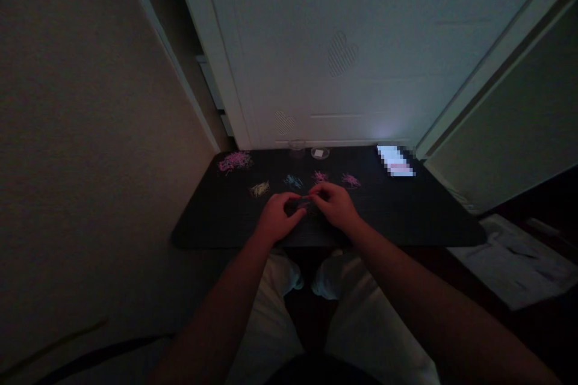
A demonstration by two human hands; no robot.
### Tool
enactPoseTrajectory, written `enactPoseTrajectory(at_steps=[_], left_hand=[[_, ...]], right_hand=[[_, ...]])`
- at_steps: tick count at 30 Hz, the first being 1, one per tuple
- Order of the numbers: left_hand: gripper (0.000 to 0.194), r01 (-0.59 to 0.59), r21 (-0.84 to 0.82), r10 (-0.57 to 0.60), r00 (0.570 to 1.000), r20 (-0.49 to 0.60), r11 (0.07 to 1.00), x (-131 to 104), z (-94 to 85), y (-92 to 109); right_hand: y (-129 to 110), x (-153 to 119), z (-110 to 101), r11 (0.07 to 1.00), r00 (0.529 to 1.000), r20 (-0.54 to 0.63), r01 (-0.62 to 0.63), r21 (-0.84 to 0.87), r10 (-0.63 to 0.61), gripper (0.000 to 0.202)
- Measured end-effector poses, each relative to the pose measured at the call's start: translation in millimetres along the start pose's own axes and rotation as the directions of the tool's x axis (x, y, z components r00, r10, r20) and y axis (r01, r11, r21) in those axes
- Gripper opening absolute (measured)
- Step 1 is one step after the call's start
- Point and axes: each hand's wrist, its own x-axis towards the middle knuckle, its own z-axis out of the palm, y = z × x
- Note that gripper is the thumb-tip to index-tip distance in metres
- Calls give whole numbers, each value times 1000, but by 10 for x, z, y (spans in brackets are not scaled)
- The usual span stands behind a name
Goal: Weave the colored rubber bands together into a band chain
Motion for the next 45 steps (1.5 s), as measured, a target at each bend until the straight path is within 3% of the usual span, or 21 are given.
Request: enactPoseTrajectory(at_steps=[4,14,21,24,33,45], left_hand=[[22,64,-49,-63,998,19,997,12,-1,-23],[16,-24,-10,25,992,126,1000,52,-33,-22],[22,63,-78,-62,998,20,995,71,-30,-26],[24,97,-110,-95,995,26,989,139,3,-10],[12,42,-105,-43,999,-9,994,222,41,20],[13,82,-81,-84,996,-24,993,174,58,3]], right_hand=[[-4,5,19,1000,998,66,18,-22,-16,11],[-2,101,89,997,998,47,-47,62,44,9],[81,35,162,995,1000,10,-15,103,14,9],[102,8,165,995,1000,21,-15,104,13,9],[122,12,143,993,999,4,-33,114,32,9],[102,-16,119,1000,1000,-3,1,18,-1,10]])
